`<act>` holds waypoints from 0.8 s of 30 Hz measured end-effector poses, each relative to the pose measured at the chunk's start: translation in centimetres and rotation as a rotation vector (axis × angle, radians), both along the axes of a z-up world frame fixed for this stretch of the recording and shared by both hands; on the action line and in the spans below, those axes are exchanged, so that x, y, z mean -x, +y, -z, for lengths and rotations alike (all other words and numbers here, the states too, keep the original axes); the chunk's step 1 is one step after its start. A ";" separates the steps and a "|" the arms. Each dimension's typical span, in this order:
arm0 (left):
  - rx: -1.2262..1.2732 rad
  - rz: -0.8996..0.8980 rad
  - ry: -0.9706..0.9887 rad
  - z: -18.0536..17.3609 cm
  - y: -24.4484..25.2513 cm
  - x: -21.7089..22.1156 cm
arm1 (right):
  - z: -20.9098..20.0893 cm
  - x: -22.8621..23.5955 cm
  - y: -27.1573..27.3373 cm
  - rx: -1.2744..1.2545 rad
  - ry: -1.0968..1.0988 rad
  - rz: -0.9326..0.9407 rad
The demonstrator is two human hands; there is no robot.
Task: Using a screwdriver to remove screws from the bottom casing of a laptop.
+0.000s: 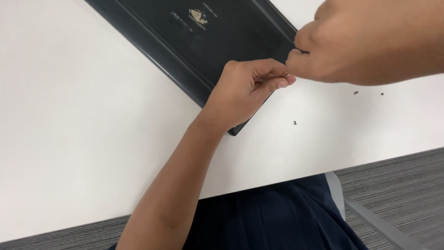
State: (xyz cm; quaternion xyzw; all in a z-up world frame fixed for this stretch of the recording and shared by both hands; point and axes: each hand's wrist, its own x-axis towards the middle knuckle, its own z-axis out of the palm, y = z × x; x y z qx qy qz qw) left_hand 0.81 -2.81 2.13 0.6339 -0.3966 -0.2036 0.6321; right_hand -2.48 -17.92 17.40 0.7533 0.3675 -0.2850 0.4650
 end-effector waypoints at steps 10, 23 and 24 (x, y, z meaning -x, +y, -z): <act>0.306 0.050 0.244 1.5 1.2 -0.8 | 2.2 -1.3 0.3 -0.220 -0.303 1.179; 0.255 -0.126 0.147 1.9 0.4 -0.6 | -0.7 1.4 2.2 0.080 -0.162 0.506; 0.235 -0.139 0.151 1.4 0.6 -0.8 | -0.3 2.1 0.7 -0.103 -0.225 0.227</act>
